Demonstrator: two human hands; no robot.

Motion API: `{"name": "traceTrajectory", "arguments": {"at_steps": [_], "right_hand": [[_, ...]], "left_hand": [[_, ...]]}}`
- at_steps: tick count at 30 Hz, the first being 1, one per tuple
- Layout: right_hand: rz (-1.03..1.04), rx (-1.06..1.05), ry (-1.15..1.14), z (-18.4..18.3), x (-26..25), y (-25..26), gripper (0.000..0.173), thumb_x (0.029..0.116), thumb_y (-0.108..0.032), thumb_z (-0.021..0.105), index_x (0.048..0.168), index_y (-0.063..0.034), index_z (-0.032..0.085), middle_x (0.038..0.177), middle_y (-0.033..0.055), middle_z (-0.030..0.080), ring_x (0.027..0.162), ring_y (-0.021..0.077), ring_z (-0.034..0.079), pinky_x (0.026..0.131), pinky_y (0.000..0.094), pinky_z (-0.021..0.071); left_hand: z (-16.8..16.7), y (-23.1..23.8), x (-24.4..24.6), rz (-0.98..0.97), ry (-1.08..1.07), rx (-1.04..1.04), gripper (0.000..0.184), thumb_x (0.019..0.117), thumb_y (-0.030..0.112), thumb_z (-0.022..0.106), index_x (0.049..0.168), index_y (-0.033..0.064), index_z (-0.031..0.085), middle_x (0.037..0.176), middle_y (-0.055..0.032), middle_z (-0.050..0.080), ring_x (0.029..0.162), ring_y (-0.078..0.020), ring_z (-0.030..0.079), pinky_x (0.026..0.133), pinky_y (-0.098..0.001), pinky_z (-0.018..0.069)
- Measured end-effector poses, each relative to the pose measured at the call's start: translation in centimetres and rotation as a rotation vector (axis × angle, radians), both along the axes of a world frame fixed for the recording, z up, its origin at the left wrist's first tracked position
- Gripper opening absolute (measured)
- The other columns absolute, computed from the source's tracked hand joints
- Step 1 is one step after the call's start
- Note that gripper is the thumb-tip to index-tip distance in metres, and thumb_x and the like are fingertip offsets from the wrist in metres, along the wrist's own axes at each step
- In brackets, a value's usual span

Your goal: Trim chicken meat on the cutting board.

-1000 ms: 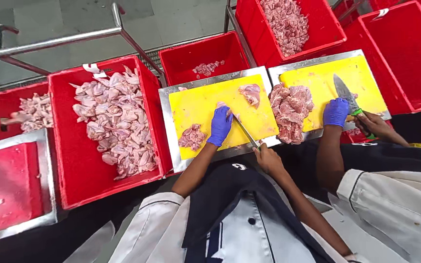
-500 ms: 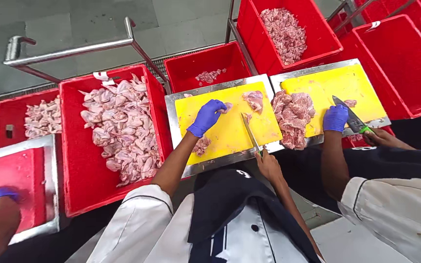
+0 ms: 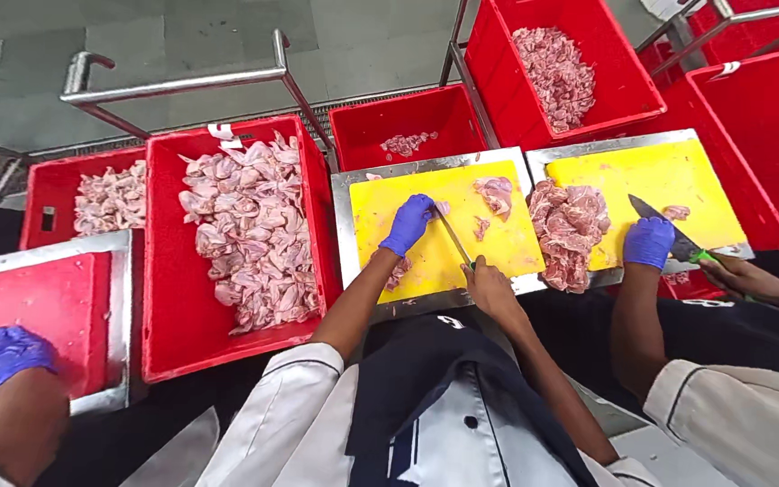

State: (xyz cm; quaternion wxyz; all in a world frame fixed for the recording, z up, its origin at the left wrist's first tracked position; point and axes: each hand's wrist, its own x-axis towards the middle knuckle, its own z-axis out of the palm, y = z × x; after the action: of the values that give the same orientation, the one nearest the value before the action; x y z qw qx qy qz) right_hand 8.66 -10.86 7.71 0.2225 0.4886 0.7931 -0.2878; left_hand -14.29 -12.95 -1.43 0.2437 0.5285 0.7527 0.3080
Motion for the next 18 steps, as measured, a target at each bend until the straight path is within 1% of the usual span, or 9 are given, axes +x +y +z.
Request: {"name": "traceTrajectory", "arguments": {"at_steps": [3, 5, 6, 8, 11, 14, 16, 17, 18], "right_hand": [[-0.043, 0.026, 0.038, -1.8, -5.4, 1.4, 0.055, 0.1105, -0.044, 0.040, 0.137, 0.0035, 0.050, 0.112, 0.0254, 0.068, 0.108, 0.0412, 0.069, 0.091, 0.0574, 0.0551], [-0.047, 0.053, 0.057, -2.5, -8.5, 2.7, 0.054, 0.1105, -0.043, 0.040, 0.137, 0.0030, 0.050, 0.114, 0.0242, 0.068, 0.110, 0.0399, 0.069, 0.092, 0.0566, 0.0549], [-0.046, 0.058, 0.048, -2.6, -8.9, 2.8, 0.054, 0.1105, -0.043, 0.039, 0.137, 0.0025, 0.050, 0.115, 0.0234, 0.068, 0.111, 0.0394, 0.069, 0.093, 0.0560, 0.0549], [-0.049, 0.059, 0.024, -2.5, -7.4, 1.9, 0.055, 0.1105, -0.044, 0.039, 0.137, 0.0025, 0.050, 0.113, 0.0239, 0.068, 0.109, 0.0405, 0.069, 0.091, 0.0568, 0.0552], [-0.079, 0.034, -0.045, -2.1, -1.1, -1.1, 0.057, 0.1099, -0.046, 0.040, 0.137, 0.0020, 0.050, 0.109, 0.0249, 0.069, 0.104, 0.0420, 0.070, 0.087, 0.0583, 0.0558], [-0.100, -0.022, -0.114, -1.7, 4.1, -2.7, 0.058, 0.1093, -0.050, 0.040, 0.133, 0.0015, 0.053, 0.105, 0.0246, 0.070, 0.103, 0.0422, 0.070, 0.087, 0.0594, 0.0555], [-0.097, -0.028, -0.103, -1.1, 4.7, -2.8, 0.056, 0.1095, -0.049, 0.040, 0.129, 0.0013, 0.055, 0.103, 0.0243, 0.070, 0.103, 0.0415, 0.070, 0.088, 0.0583, 0.0549], [-0.091, -0.013, -0.089, -0.6, 4.3, -2.8, 0.055, 0.1096, -0.048, 0.040, 0.130, 0.0013, 0.055, 0.102, 0.0243, 0.069, 0.102, 0.0417, 0.070, 0.088, 0.0580, 0.0547], [-0.070, 0.009, -0.079, -0.2, 3.6, -2.9, 0.054, 0.1097, -0.048, 0.040, 0.130, 0.0005, 0.054, 0.101, 0.0235, 0.070, 0.102, 0.0412, 0.070, 0.088, 0.0574, 0.0548]], "left_hand": [[0.3, 0.1, -0.2, -0.048, -0.006, -0.040, 0.022, 0.0980, 0.004, 0.060, 0.117, 0.0018, 0.072, 0.126, -0.0169, 0.069, 0.124, -0.0310, 0.063, 0.111, -0.0463, 0.0477], [0.4, 0.3, -0.4, -0.074, -0.002, -0.023, 0.020, 0.0979, 0.004, 0.061, 0.113, 0.0023, 0.073, 0.123, -0.0160, 0.069, 0.122, -0.0306, 0.064, 0.109, -0.0460, 0.0488], [0.4, 0.1, -0.3, -0.073, 0.004, -0.019, 0.019, 0.0980, 0.004, 0.060, 0.112, 0.0029, 0.074, 0.122, -0.0155, 0.070, 0.121, -0.0303, 0.064, 0.109, -0.0458, 0.0493], [0.4, 0.0, -0.1, -0.044, 0.013, -0.028, 0.021, 0.0983, 0.004, 0.059, 0.113, 0.0041, 0.074, 0.123, -0.0148, 0.070, 0.122, -0.0300, 0.064, 0.109, -0.0460, 0.0495], [0.3, 0.1, 0.4, 0.008, 0.004, -0.072, 0.022, 0.1000, 0.008, 0.057, 0.114, 0.0048, 0.073, 0.125, -0.0141, 0.069, 0.124, -0.0295, 0.063, 0.109, -0.0464, 0.0491], [0.0, -0.7, 0.0, 0.014, -0.025, -0.029, 0.025, 0.0986, 0.013, 0.063, 0.121, 0.0046, 0.071, 0.130, -0.0149, 0.067, 0.127, -0.0290, 0.061, 0.111, -0.0446, 0.0481], [0.7, -1.9, -0.8, 0.021, -0.044, -0.058, 0.040, 0.0958, 0.018, 0.070, 0.133, 0.0037, 0.064, 0.139, -0.0164, 0.062, 0.133, -0.0294, 0.058, 0.114, -0.0440, 0.0458], [1.1, -2.4, -1.1, 0.029, -0.046, -0.086, 0.046, 0.0933, 0.018, 0.072, 0.136, 0.0039, 0.061, 0.140, -0.0166, 0.061, 0.133, -0.0298, 0.057, 0.114, -0.0444, 0.0462], [1.4, -2.8, -1.4, 0.033, -0.046, -0.111, 0.049, 0.0913, 0.018, 0.074, 0.136, 0.0040, 0.060, 0.138, -0.0170, 0.061, 0.131, -0.0303, 0.058, 0.112, -0.0452, 0.0473]]}}
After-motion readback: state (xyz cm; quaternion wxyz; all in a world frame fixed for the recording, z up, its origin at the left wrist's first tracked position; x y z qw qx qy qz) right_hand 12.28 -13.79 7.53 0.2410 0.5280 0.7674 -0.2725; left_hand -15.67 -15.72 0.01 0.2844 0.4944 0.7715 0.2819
